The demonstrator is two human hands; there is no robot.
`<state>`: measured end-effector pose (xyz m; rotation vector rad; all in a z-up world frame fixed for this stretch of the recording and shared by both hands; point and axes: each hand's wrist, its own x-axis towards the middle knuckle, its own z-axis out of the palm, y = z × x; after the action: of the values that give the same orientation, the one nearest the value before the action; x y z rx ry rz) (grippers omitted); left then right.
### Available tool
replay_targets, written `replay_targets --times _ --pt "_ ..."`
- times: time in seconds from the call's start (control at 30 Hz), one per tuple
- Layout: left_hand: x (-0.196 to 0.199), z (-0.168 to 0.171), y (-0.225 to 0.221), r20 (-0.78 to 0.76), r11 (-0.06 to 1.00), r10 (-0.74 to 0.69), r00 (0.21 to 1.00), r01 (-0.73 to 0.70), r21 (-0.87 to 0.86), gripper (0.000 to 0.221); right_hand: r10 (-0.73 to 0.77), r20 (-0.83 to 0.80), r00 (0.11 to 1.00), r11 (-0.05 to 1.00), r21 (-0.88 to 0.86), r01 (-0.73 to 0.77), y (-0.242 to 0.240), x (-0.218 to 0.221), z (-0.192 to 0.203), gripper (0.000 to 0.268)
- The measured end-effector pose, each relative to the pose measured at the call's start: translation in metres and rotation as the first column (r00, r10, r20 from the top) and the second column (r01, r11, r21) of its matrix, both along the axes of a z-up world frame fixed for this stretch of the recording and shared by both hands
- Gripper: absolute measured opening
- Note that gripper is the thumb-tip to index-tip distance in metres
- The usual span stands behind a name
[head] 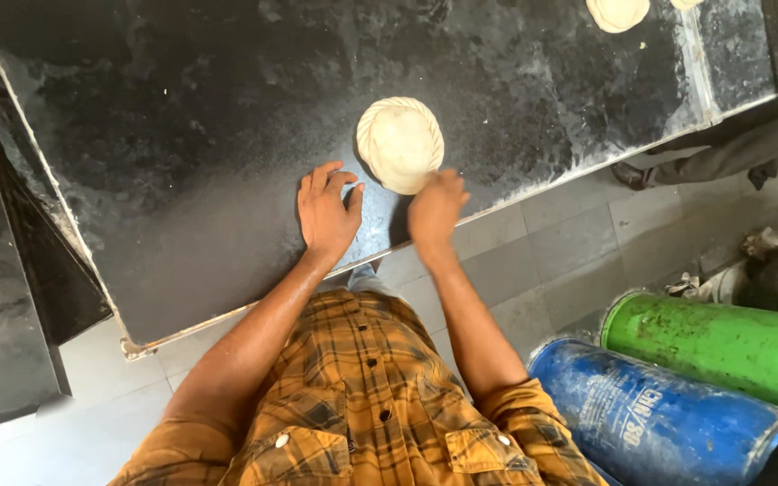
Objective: The person shapes and flattens multiple rounds of dough by hand on a dark counter, pressing them into flat circles and moving them aside.
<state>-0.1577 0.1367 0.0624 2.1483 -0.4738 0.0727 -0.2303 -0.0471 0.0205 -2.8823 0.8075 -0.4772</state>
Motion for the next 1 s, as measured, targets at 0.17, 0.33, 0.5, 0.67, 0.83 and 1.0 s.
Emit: replay_targets --times 0.17,0.33,0.5,0.67,0.83,1.0 --pt "0.003 -0.007 -0.003 -0.047 1.000 0.023 0.999 -0.024 -0.005 0.019 0.064 -0.103 0.993 0.988 -0.132 -0.078 0.021 -0.008 0.001 0.048" --pt "0.068 -0.039 -0.049 0.114 0.989 0.011 0.993 0.006 -0.148 0.049 0.049 0.216 0.975 0.931 0.345 -0.123 -0.052 -0.020 -0.002 0.030" --pt "0.124 -0.060 -0.109 0.117 0.941 -0.336 0.935 0.327 0.089 0.059 -0.333 0.310 0.890 0.524 0.846 -0.098 -0.096 0.000 -0.033 0.040" --pt "0.148 -0.065 -0.124 -0.155 0.848 -0.466 0.871 0.490 0.203 0.055 -0.354 0.177 0.918 0.428 0.904 -0.009 -0.083 0.055 -0.053 0.053" --pt "0.144 -0.036 -0.108 -0.211 0.822 -0.558 0.802 0.569 -0.013 0.054 -0.197 0.226 0.954 0.400 0.907 -0.132 -0.076 0.064 -0.028 0.043" --pt "0.134 0.023 -0.095 -0.181 0.851 -0.523 0.833 0.522 -0.058 0.076 -0.048 0.326 0.944 0.361 0.887 -0.288 -0.071 0.056 0.027 0.045"
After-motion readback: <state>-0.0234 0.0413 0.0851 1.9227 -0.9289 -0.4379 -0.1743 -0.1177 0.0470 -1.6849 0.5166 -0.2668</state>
